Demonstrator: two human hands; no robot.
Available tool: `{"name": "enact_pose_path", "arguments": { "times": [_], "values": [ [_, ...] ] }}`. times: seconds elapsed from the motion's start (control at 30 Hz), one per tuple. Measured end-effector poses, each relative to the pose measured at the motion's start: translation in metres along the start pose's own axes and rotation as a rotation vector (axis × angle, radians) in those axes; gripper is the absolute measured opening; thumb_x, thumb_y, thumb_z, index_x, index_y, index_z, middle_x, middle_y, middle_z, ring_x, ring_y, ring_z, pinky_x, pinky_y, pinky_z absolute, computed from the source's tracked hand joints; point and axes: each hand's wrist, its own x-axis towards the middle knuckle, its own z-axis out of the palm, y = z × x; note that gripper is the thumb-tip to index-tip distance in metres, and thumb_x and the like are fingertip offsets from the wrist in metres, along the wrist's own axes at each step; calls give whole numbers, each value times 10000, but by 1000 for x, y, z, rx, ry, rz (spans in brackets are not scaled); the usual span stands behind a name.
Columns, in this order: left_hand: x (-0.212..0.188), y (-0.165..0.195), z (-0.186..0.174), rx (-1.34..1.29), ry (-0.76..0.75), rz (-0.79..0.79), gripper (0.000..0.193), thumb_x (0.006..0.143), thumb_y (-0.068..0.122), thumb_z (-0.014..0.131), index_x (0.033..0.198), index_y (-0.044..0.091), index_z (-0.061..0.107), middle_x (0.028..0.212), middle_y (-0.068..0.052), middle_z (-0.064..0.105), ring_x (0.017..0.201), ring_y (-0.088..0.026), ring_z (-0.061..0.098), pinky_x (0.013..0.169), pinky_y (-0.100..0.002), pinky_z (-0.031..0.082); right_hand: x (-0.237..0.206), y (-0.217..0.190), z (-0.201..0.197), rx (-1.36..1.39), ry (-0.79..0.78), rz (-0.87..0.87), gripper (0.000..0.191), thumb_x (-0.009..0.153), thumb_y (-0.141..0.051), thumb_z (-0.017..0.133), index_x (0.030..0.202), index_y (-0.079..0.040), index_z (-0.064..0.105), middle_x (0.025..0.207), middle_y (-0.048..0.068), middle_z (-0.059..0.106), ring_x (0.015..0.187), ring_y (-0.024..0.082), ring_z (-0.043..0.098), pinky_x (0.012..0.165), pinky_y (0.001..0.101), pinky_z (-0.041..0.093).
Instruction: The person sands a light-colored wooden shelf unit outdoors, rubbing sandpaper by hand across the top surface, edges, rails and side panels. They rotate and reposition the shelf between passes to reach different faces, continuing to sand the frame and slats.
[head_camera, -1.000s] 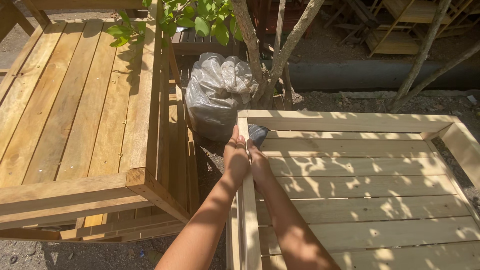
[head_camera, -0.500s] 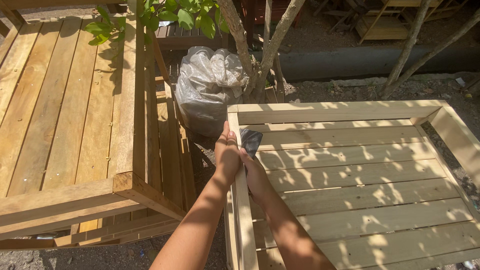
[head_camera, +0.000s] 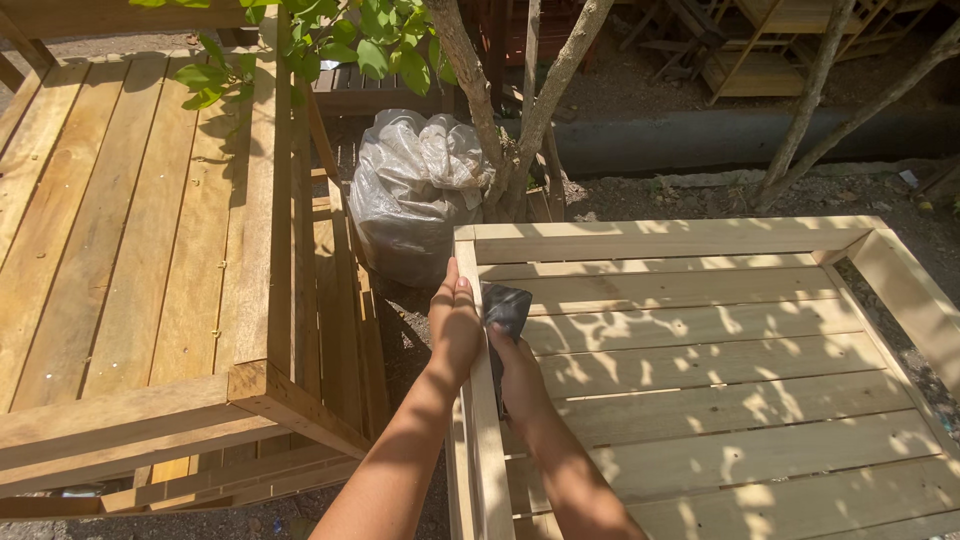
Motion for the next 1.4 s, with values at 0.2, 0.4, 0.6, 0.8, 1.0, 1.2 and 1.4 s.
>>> {"name": "enact_pose_path", "arguments": {
  "times": [0.2,0.4,0.6,0.8,1.0,1.2,1.4],
  "values": [
    [3,-3,0,-63,7,-7,536,1046,196,387,1569,78,379,1463,-167,588,1255,-224,585,1059,-302,443,25,-36,26,35,25,9,487,988,-412,541,1286,-36,623,1071,61,710,942,154,653,851,323,525],
    [-1,1,0,-17,9,59,516,1059,210,403,1548,43,402,1490,-158,567,1285,-187,564,1078,-275,407,-1,-25,16,33,-34,3,416,996,-363,548,1245,-44,641,1035,86,699,913,185,658,790,352,536],
    [-5,7,2,-49,1,29,530,1057,210,390,1561,49,401,1421,-203,627,1208,-234,601,1013,-294,466,24,-24,19,125,-81,9,414,1016,-365,532,1247,-41,645,1061,94,711,923,181,674,816,341,558],
    [-2,14,0,-81,8,27,547,1042,232,427,1561,61,399,1468,-137,564,1217,-195,570,1021,-281,444,1,-37,21,3,-122,70,424,1012,-357,522,1271,-42,639,1085,86,709,953,182,670,809,352,559],
    [-16,36,-46,-415,-384,-118,531,1029,279,511,1481,8,451,1382,-149,588,1194,-216,608,1000,-351,498,-95,-101,14,47,-202,-82,371,946,-200,629,1229,40,641,1102,160,746,895,231,762,778,379,629],
    [-48,67,-95,-424,-465,-117,370,993,221,566,1309,29,587,1132,-108,709,990,-225,703,873,-392,568,-38,-90,51,-361,-199,-317,290,879,-182,807,1076,18,734,942,72,759,801,134,702,723,292,586],
    [-90,56,-93,373,66,227,406,1034,164,465,1385,-7,576,1136,-258,668,998,-368,631,940,-428,541,-6,-62,19,-410,197,-304,295,993,-255,672,1146,-13,744,942,42,682,772,150,573,672,303,484]
  ]
}}
